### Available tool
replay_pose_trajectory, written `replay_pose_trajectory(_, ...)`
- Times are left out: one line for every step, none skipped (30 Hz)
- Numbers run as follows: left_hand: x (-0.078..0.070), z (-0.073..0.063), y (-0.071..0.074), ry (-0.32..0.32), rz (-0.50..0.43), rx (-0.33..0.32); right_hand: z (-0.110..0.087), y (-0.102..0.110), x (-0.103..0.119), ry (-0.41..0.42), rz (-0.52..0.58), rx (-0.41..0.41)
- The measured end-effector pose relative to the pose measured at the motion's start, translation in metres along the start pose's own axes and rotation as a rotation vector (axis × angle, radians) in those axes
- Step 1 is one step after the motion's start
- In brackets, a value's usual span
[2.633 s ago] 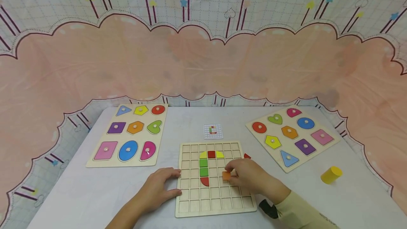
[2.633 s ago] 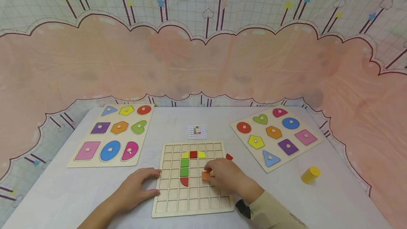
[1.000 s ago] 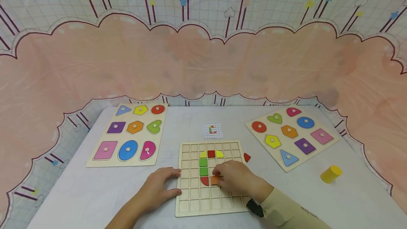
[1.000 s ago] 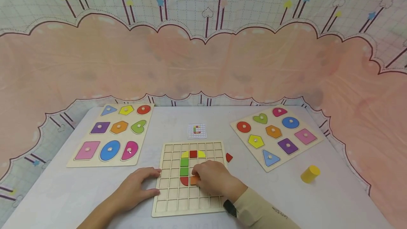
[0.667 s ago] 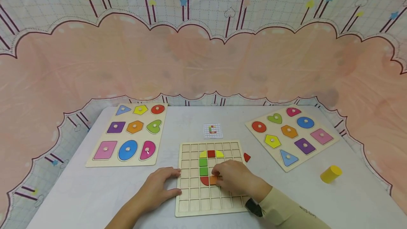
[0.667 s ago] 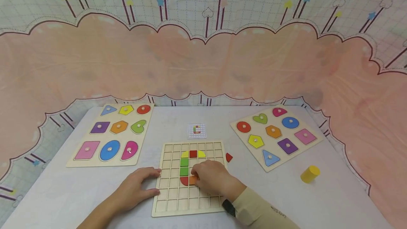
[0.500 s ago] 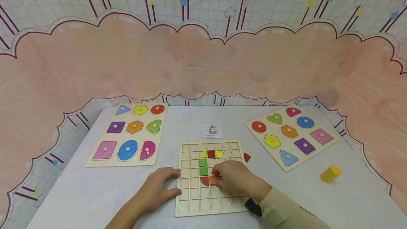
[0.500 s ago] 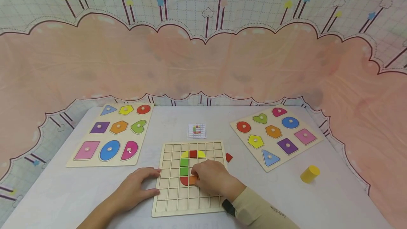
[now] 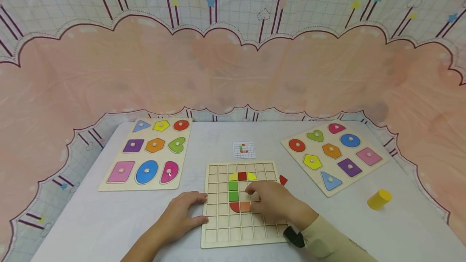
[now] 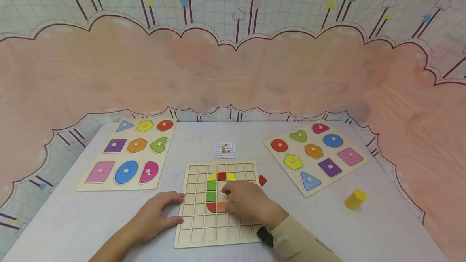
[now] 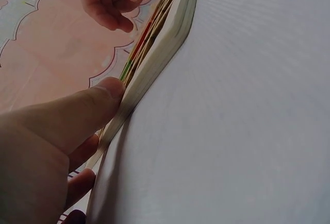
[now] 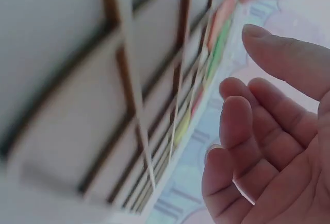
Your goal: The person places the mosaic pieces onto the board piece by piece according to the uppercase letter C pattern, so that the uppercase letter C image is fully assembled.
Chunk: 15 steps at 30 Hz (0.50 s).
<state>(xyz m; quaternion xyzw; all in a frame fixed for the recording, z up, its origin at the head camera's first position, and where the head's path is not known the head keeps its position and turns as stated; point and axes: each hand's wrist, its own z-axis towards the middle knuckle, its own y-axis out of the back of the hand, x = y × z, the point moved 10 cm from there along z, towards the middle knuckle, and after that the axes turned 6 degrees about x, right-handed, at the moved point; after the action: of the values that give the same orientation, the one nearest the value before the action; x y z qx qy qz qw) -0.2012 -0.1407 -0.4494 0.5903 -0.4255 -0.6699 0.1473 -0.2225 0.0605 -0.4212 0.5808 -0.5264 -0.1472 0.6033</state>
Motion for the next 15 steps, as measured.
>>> replay_pose_trajectory(0.000, 0.000, 0.000, -0.001, 0.000, 0.001, -0.002, 0.004, -0.004, -0.012, 0.034, -0.011)
replay_pose_trajectory(0.000, 0.000, 0.000, -0.001, 0.001, 0.000, -0.004, 0.007, -0.008, -0.027, 0.060, -0.025)
replay_pose_trajectory(0.000, 0.000, 0.000, -0.001, 0.003, -0.001, -0.006, 0.012, -0.012, -0.037, 0.074, -0.039)
replay_pose_trajectory(0.000, 0.000, 0.000, -0.001, 0.003, -0.002, -0.007, 0.016, -0.016, -0.049, 0.082, -0.055)
replay_pose_trajectory(0.000, 0.000, 0.000, 0.000, 0.004, -0.002, -0.009, 0.019, -0.021, -0.066, 0.094, -0.073)
replay_pose_trajectory(0.000, 0.000, 0.000, -0.001, 0.006, -0.003, -0.011, 0.023, -0.026, -0.085, 0.099, -0.090)
replay_pose_trajectory(0.000, 0.000, 0.000, -0.001, 0.007, -0.004, -0.013, 0.026, -0.032, -0.101, 0.100, -0.108)
replay_pose_trajectory(0.000, 0.000, 0.000, -0.001, 0.008, -0.005, -0.015, 0.028, -0.038, -0.120, 0.100, -0.124)
replay_pose_trajectory(0.000, 0.000, 0.000, -0.001, 0.009, -0.006, -0.017, 0.030, -0.044, -0.140, 0.102, -0.138)
replay_pose_trajectory(0.000, 0.000, 0.000, -0.001, 0.010, -0.007, -0.018, 0.032, -0.050, -0.162, 0.103, -0.149)
replay_pose_trajectory(0.000, 0.000, 0.000, -0.001, 0.012, -0.008, -0.020, 0.034, -0.056, -0.182, 0.099, -0.158)
replay_pose_trajectory(-0.001, 0.000, 0.000, 0.000, 0.013, -0.010, -0.021, 0.035, -0.061, -0.195, 0.089, -0.166)
replay_pose_trajectory(-0.001, 0.000, 0.000, 0.000, 0.012, -0.011, -0.022, 0.036, -0.066, -0.205, 0.083, -0.173)
replay_pose_trajectory(-0.001, 0.000, 0.000, -0.001, 0.012, -0.011, -0.023, 0.037, -0.071, -0.216, 0.077, -0.178)
replay_pose_trajectory(-0.001, 0.000, 0.000, 0.000, 0.012, -0.012, -0.024, 0.038, -0.075, -0.225, 0.073, -0.180)
